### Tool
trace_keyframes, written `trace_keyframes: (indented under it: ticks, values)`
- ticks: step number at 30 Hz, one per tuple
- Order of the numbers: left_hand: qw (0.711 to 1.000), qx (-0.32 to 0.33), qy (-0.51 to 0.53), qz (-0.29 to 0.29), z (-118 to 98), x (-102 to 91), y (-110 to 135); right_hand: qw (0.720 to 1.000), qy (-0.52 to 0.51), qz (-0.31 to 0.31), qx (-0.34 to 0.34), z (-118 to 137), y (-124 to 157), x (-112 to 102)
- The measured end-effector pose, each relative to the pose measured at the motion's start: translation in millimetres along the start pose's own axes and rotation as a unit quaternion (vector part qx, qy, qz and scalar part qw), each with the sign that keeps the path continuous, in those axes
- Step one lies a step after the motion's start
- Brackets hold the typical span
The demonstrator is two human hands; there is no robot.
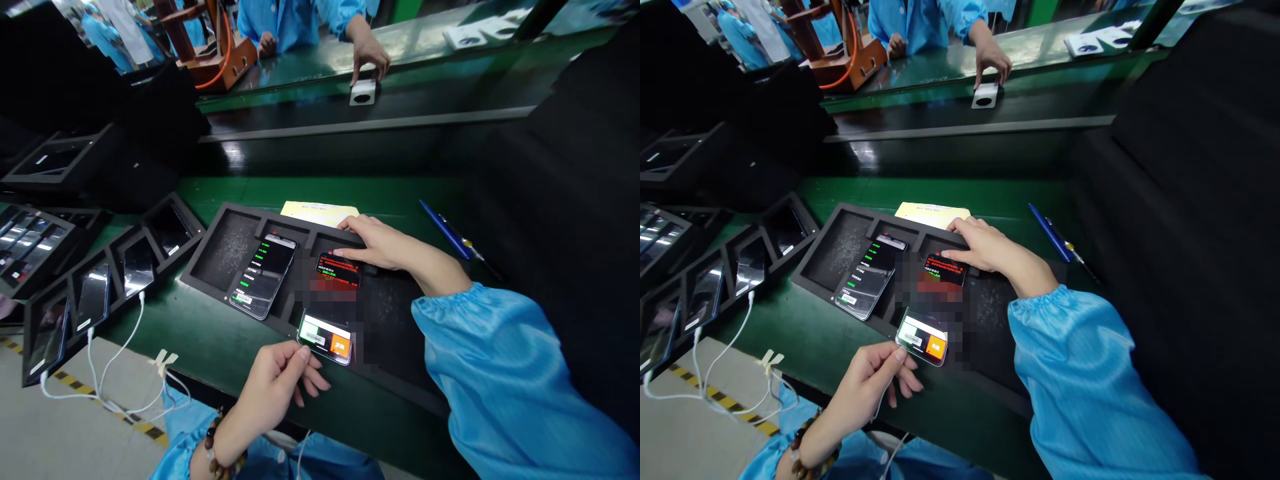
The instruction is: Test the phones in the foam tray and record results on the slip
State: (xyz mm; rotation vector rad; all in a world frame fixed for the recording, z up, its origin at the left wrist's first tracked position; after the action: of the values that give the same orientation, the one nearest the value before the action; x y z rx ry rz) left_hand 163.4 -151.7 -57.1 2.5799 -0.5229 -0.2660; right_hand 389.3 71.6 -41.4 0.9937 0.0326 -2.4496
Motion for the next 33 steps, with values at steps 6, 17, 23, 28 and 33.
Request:
trace_keyframes:
  ticks: [6,17,23,28,33]
  values:
    - [0.993,0.017,-0.106,-0.053,4.7,-4.3,2.6,1.0,0.007,-0.009,0.009,-3.4,-0.8,0.7]
    - [0.669,0.418,-0.527,-0.318,-61.3,-21.4,17.8,1.0,-0.01,-0.018,0.012,1.2,1.0,-2.4]
    - [0.667,0.415,-0.53,-0.32,-53.3,-21.1,18.8,1.0,-0.014,-0.018,0.019,0.4,0.8,-2.6]
    - [0.664,0.444,-0.494,-0.342,-53.4,-27.7,24.2,0.999,-0.017,-0.019,0.02,1.2,1.6,-3.2]
    - [0.669,0.417,-0.533,-0.309,-52.4,-21.4,13.8,0.999,-0.022,-0.023,0.023,1.7,1.8,-3.8]
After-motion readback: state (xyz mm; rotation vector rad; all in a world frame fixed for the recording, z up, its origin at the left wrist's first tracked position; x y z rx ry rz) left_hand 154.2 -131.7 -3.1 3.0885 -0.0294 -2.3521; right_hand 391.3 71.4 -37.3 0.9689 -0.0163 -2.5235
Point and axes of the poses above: each hand's wrist, its own y-axis away from the middle knuckle, its own x-axis out of the palm, z = x × y, the point moved 6 cm from there along -y, towards the middle knuckle, and after that the axes turned 15 degrees about -y, right-handed, at the moved point
